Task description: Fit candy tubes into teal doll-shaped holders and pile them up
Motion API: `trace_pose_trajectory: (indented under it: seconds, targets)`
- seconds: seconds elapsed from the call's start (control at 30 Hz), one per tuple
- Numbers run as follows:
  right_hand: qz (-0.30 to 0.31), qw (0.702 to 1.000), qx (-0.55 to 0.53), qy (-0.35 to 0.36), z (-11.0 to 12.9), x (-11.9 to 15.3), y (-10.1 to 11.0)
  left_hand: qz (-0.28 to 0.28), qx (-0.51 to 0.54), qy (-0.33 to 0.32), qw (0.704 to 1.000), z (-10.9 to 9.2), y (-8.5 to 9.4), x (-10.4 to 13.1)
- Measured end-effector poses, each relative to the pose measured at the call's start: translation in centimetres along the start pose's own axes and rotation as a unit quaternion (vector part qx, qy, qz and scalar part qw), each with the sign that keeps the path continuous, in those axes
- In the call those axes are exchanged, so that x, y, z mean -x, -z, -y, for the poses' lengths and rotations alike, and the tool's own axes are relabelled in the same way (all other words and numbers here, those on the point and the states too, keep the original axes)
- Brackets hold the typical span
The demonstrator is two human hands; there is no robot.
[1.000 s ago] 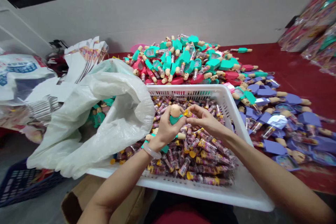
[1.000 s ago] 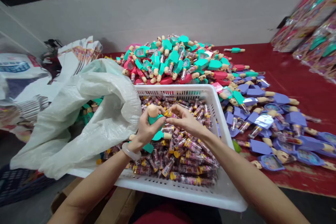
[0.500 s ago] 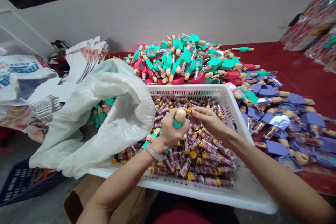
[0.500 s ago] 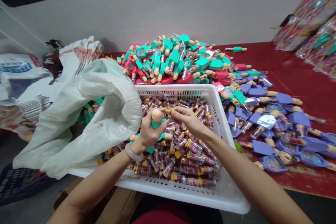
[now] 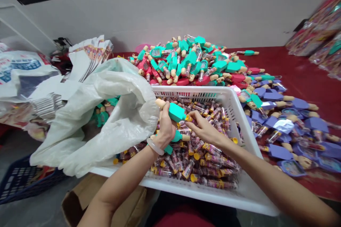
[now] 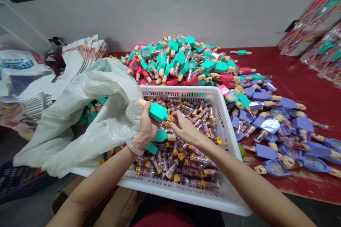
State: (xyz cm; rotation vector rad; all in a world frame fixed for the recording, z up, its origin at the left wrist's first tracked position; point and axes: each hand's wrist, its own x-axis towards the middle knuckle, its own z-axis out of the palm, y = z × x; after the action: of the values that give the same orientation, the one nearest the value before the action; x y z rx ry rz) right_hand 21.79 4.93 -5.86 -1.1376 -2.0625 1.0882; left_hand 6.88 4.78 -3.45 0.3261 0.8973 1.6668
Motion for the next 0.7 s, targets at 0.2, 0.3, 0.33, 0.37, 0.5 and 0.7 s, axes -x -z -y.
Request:
trace_pose_trajectory:
  seconds: [0.2, 0.3, 0.33, 0.37, 0.5, 0.7]
  targets:
    - [-0.016, 0.995, 0.095, 0.024, -0.9, -0.3, 0.5, 0.101, -0.071, -0.006, 0.992, 0.8, 0.2, 0.6]
    - [-0.043, 0.988, 0.143, 0.043, -1.4, -0.6, 0.9, 0.143, -0.122, 0.025, 0.982, -0.8, 0.4, 0.2]
    - [-0.057, 0.984, 0.161, 0.053, -1.5, -0.6, 1.1, 0.162, -0.151, 0.04, 0.974, -1.7, 0.6, -0.1]
    - [-0.069, 0.979, 0.181, 0.066, -1.6, -0.7, 1.3, 0.184, -0.184, 0.058, 0.964, -2.9, 0.9, -0.5]
    - [-0.063, 0.944, 0.296, 0.132, -1.6, -0.6, 1.2, 0.259, -0.365, 0.142, 0.883, -7.7, 2.6, -1.7]
    - [-0.02, 0.895, 0.393, 0.211, -1.7, -0.5, -0.1, 0.373, -0.627, 0.177, 0.661, -8.7, 4.6, -2.2]
